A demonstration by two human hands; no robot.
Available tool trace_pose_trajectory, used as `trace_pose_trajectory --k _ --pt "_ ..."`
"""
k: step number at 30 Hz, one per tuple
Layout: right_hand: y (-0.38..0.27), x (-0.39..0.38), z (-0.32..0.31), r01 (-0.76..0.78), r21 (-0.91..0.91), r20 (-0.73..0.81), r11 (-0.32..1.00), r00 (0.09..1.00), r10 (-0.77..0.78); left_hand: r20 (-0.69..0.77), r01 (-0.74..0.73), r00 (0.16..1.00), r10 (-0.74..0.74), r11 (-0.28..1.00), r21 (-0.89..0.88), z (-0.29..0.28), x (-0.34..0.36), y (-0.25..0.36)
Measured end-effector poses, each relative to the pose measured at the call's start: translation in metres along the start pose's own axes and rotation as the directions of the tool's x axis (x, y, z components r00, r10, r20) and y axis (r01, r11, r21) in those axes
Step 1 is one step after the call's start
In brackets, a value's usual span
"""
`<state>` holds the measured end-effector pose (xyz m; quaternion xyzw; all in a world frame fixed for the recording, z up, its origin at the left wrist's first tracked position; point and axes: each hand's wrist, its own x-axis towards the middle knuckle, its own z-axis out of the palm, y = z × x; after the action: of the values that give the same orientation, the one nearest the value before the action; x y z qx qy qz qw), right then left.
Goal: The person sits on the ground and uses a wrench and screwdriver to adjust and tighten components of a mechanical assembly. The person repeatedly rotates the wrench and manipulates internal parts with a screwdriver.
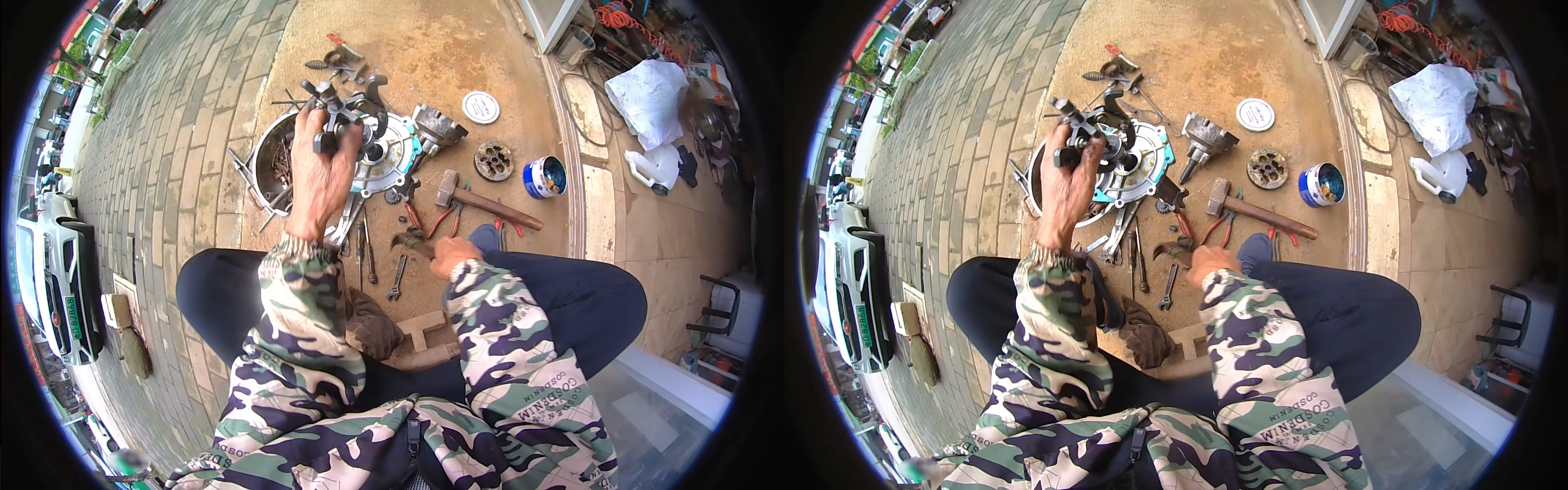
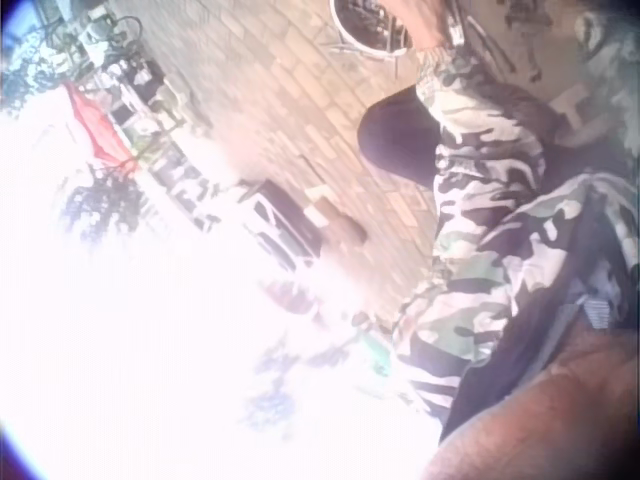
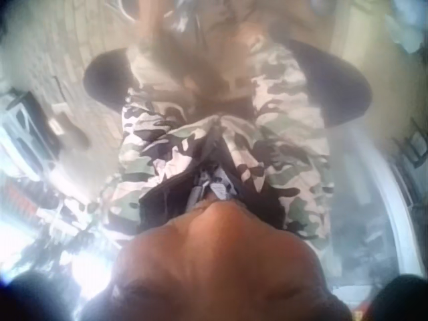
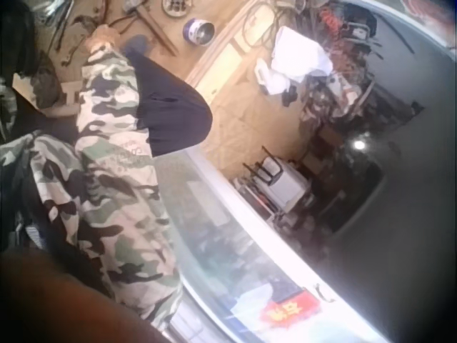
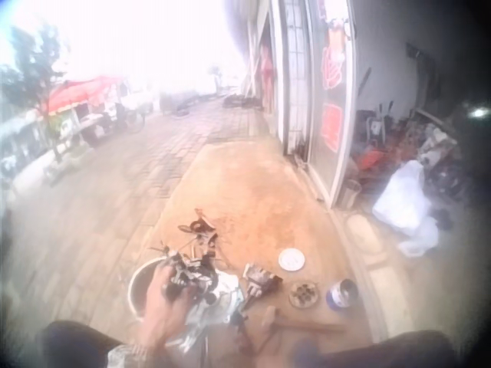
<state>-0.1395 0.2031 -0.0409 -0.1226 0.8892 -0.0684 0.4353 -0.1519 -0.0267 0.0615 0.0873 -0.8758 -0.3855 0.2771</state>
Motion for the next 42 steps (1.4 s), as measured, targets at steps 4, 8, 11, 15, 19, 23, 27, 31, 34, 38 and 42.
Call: trace_pose_trajectory --k 4,8,11,15,19,23,27,31,34,38,42 --pt "0.018 -0.067 -0.042 0.104 0.112 -0.313 0.988 0.948 -0.064 -0.127 -0.079 0.988 0.085 0.996 0.047 -0.01 -0.006 -0.018" --pt "0.023 -0.079 -0.044 0.539 0.823 -0.554 0.181 0.831 0.044 -0.129 0.0 0.992 -0.001 1.0 -0.014 0.003 -0.018 -0.017" --pt "-0.01 -0.082 -0.047 0.614 0.709 -0.589 -0.348 0.786 0.188 -0.134 0.018 0.991 -0.014 1.0 0.023 0.01 -0.019 -0.008" --pt "-0.046 -0.076 -0.024 0.496 0.744 -0.518 -0.448 0.851 0.084 -0.126 0.02 0.992 -0.031 0.996 -0.084 0.0 -0.025 -0.013" --pt "-0.047 -0.065 -0.019 0.241 0.927 -0.31 -0.288 0.924 -0.223 -0.143 -0.023 0.989 0.026 0.999 0.024 0.001 -0.032 -0.018" --pt "-0.039 -0.055 -0.019 0.241 0.93 -0.317 -0.278 0.907 -0.276 -0.079 0.056 0.995 -0.063 0.994 -0.092 0.0 -0.026 -0.023" --pt "-0.03 -0.042 -0.021 0.215 0.876 -0.337 -0.433 0.913 -0.23 -0.087 0.077 0.992 -0.09 0.987 -0.14 -0.006 -0.026 -0.036" --pt "-0.03 -0.043 -0.02 0.293 0.875 -0.347 -0.385 0.935 -0.077 -0.017 0.066 0.997 -0.077 0.93 -0.361 -0.006 -0.033 -0.047" --pt "-0.033 -0.034 -0.001 0.182 0.932 -0.305 -0.313 0.861 -0.408 0.018 0.223 0.97 -0.241 0.864 -0.451 0.002 -0.034 -0.049" --pt "-0.016 -0.048 -0.028 0.219 0.839 -0.349 -0.499 0.919 -0.183 -0.064 0.094 0.992 -0.108 0.977 -0.19 0.003 -0.035 -0.048" --pt "-0.021 -0.037 -0.013 0.243 0.925 -0.332 -0.292 0.891 -0.31 -0.013 0.067 0.997 -0.071 0.979 -0.194 0.01 -0.036 -0.045"
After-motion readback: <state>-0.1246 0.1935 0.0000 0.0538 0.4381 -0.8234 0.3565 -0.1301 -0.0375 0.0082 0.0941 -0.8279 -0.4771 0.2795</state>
